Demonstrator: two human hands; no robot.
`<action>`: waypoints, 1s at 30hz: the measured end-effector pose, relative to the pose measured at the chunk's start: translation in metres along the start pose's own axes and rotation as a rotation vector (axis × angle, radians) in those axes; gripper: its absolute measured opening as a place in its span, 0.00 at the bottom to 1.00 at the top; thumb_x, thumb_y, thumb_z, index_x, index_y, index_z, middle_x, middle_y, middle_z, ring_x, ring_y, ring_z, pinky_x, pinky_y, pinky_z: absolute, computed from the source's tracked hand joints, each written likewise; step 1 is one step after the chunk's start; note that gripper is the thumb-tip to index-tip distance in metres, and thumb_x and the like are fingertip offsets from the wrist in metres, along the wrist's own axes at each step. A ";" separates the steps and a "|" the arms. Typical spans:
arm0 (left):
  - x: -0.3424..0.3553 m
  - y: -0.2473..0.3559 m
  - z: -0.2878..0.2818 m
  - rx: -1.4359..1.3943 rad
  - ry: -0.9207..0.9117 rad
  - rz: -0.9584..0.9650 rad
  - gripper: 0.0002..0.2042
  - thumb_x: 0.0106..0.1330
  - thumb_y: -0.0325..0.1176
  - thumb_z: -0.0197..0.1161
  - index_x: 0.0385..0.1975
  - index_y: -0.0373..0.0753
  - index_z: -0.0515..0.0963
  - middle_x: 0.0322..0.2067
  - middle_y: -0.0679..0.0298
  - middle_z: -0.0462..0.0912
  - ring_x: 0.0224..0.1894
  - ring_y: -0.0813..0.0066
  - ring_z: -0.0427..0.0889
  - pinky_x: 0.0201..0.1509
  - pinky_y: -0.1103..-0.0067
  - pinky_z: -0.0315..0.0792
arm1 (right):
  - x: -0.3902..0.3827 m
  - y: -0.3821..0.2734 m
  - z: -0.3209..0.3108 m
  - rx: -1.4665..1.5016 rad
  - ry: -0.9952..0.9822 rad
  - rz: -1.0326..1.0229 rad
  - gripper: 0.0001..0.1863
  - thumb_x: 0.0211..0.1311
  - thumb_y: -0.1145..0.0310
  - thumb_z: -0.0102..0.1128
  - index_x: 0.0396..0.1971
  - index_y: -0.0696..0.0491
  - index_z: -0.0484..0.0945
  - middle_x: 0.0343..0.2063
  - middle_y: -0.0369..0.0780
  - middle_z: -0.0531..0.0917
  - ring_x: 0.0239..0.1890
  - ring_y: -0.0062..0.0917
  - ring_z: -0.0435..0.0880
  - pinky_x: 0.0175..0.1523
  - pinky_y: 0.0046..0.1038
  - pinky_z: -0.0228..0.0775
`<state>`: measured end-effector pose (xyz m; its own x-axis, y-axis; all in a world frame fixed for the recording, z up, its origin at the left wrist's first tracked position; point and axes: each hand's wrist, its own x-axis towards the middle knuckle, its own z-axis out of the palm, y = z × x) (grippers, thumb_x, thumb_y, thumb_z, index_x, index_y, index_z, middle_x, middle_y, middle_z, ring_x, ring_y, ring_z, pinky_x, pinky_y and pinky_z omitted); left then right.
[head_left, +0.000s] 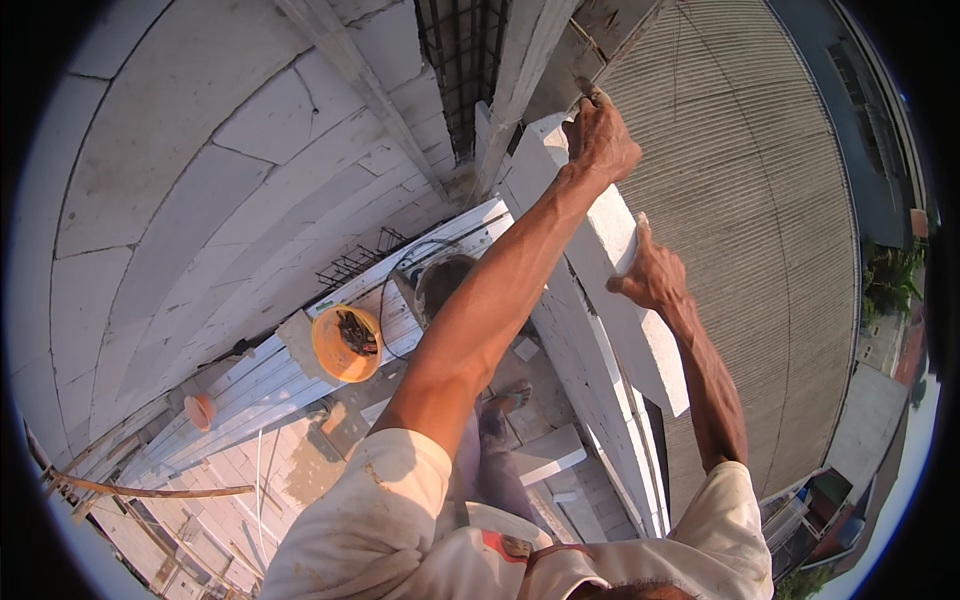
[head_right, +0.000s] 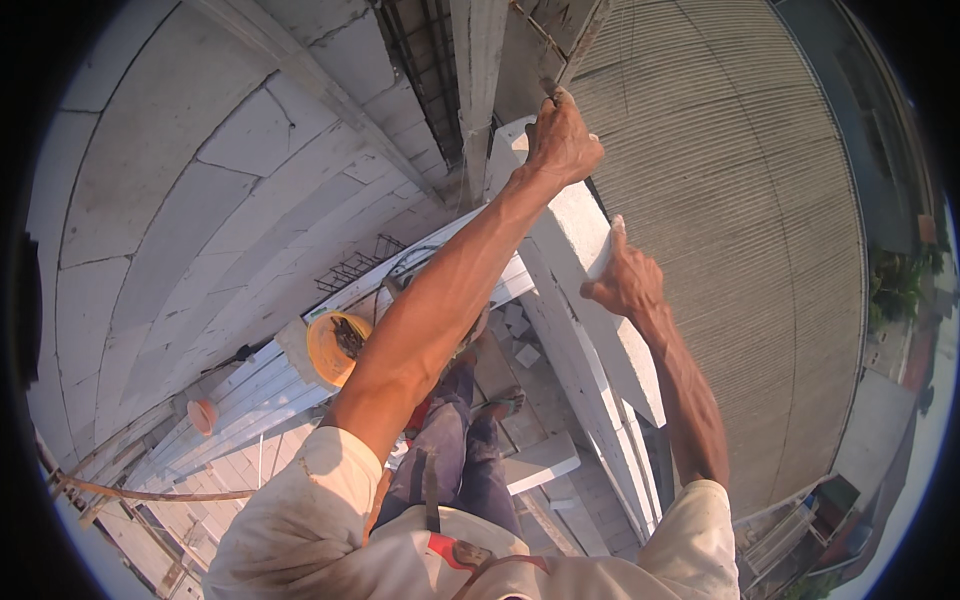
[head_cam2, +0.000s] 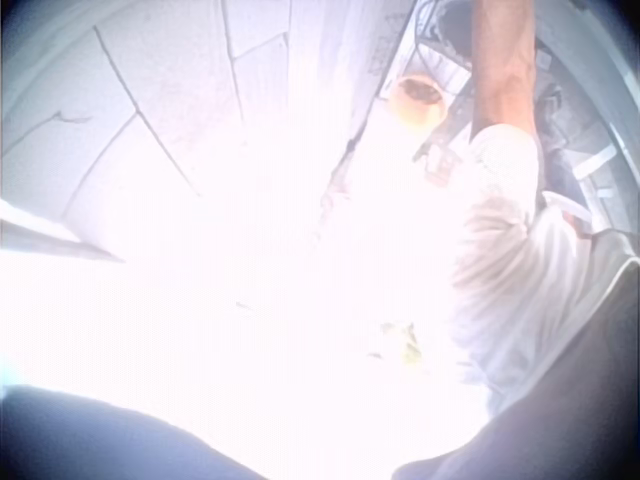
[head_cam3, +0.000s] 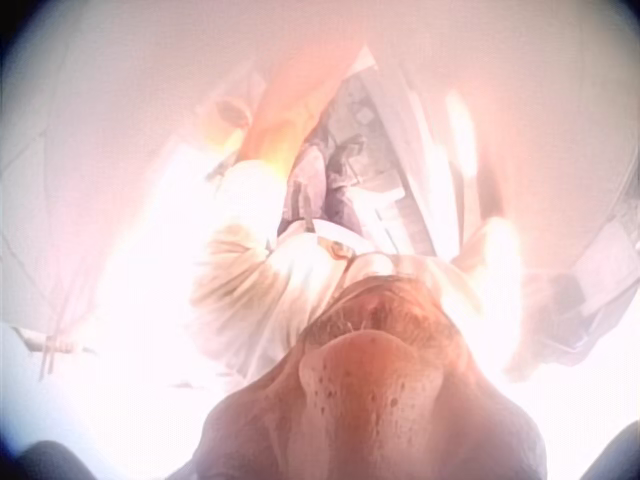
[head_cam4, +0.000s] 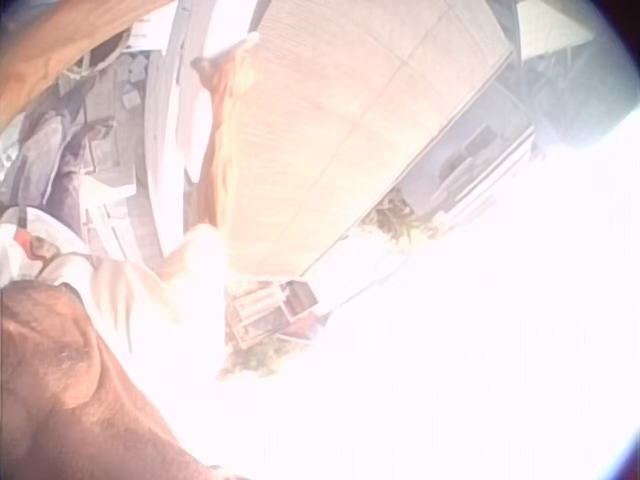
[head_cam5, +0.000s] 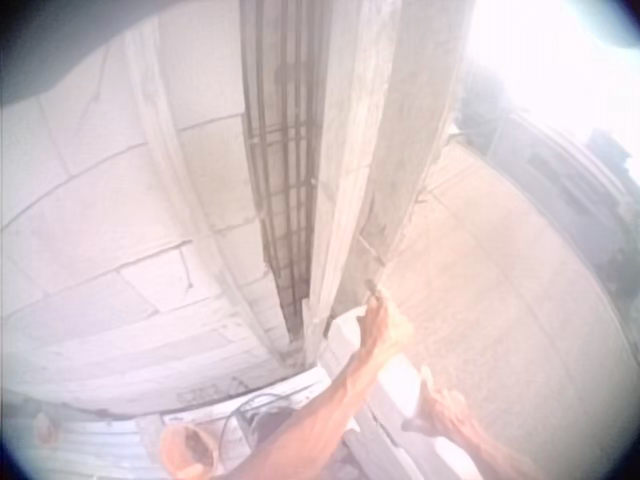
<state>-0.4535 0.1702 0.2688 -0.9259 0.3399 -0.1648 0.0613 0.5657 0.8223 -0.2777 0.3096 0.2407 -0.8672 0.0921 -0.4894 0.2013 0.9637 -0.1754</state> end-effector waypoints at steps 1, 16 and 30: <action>0.002 0.000 0.000 -0.004 -0.013 0.000 0.40 0.64 0.27 0.64 0.69 0.13 0.48 0.57 0.31 0.68 0.61 0.38 0.76 0.67 0.58 0.72 | 0.000 -0.001 -0.001 0.000 0.001 -0.003 0.67 0.34 0.58 0.78 0.75 0.68 0.50 0.35 0.55 0.87 0.34 0.47 0.90 0.38 0.41 0.84; 0.016 -0.010 0.008 -0.037 -0.001 0.051 0.50 0.61 0.31 0.67 0.68 0.05 0.36 0.56 0.28 0.71 0.59 0.42 0.79 0.67 0.56 0.71 | 0.034 -0.032 0.000 -0.019 -0.008 -0.001 0.67 0.37 0.56 0.79 0.73 0.74 0.49 0.35 0.56 0.87 0.36 0.48 0.90 0.40 0.41 0.84; 0.015 -0.004 0.004 -0.013 -0.026 0.038 0.51 0.59 0.30 0.70 0.67 0.02 0.40 0.50 0.34 0.76 0.54 0.50 0.82 0.63 0.61 0.72 | 0.105 -0.062 -0.001 0.021 0.169 -0.227 0.37 0.56 0.48 0.73 0.63 0.46 0.73 0.50 0.44 0.85 0.55 0.43 0.84 0.54 0.44 0.80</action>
<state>-0.4659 0.1758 0.2605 -0.9132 0.3799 -0.1473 0.0908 0.5420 0.8354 -0.3813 0.2600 0.2008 -0.9544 -0.0831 -0.2866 0.0014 0.9592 -0.2827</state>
